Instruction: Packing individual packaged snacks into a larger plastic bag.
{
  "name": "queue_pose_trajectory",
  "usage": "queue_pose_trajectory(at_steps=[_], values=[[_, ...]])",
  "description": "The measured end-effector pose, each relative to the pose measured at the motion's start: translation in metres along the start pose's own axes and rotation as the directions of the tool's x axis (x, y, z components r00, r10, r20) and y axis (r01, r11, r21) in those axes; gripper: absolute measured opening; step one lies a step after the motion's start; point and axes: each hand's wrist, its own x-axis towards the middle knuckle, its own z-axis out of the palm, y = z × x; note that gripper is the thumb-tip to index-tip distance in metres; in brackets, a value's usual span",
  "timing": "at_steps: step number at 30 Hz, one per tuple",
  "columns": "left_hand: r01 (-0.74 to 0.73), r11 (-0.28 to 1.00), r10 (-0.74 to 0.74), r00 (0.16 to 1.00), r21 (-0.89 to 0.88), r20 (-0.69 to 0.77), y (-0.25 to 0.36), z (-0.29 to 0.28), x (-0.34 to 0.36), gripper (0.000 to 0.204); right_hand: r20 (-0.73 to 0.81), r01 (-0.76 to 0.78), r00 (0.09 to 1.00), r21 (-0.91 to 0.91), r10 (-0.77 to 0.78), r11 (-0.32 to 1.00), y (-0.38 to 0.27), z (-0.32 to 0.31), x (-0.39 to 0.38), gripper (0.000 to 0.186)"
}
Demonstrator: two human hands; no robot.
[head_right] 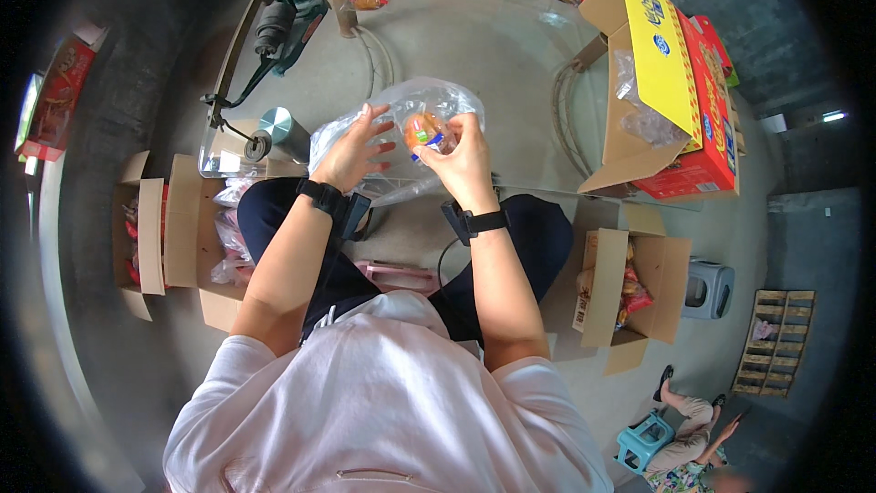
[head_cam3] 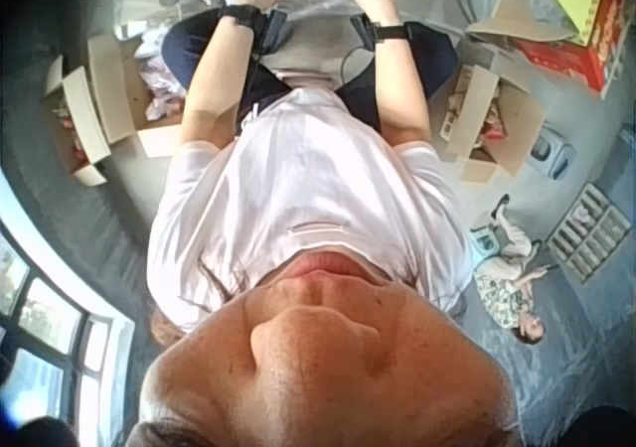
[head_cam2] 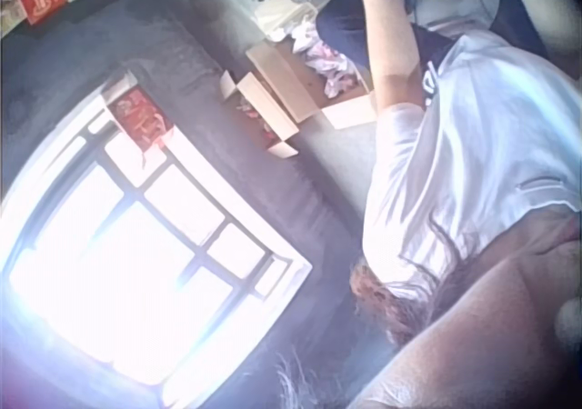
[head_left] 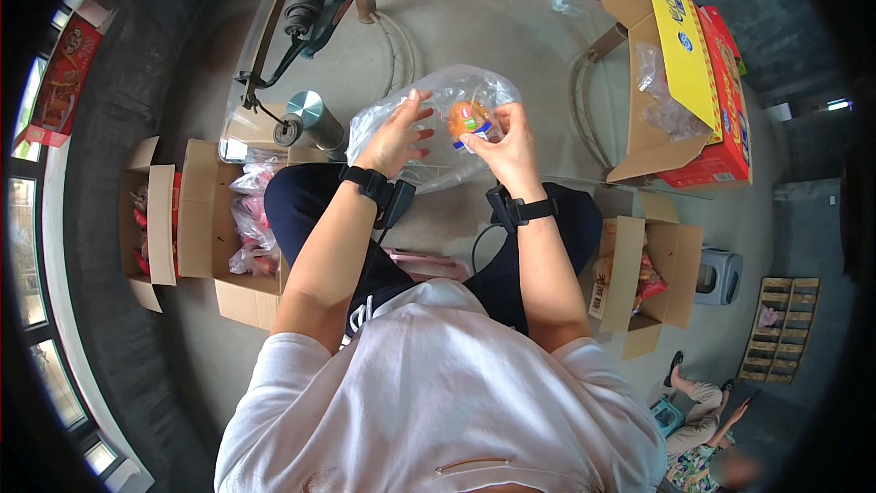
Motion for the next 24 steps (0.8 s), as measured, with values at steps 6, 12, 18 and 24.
queue_pose_trajectory(at_steps=[6, 12, 18, 24], values=[[-0.038, 0.984, 0.002, 0.98, 0.176, 0.199, -0.006, 0.001, 0.01, 0.056, -0.022, 0.22, 0.975, -0.002, -0.22, 0.975, 0.01, 0.005, 0.003, 0.052], [0.004, 0.992, -0.029, 0.981, 0.129, 0.191, -0.008, 0.0, 0.01, 0.052, -0.03, 0.265, 0.964, 0.101, -0.264, 0.959, 0.034, 0.017, 0.005, 0.055], [-0.028, 0.89, -0.033, 0.992, 0.455, 0.126, 0.003, 0.006, 0.017, 0.063, 0.045, 0.1, 0.991, 0.37, -0.125, 0.924, 0.053, 0.019, 0.01, 0.065], [0.001, 0.786, 0.029, 0.999, 0.618, -0.038, 0.017, 0.005, 0.033, 0.081, 0.019, -0.021, 1.0, 0.503, 0.013, 0.864, 0.057, -0.011, 0.028, 0.058]])
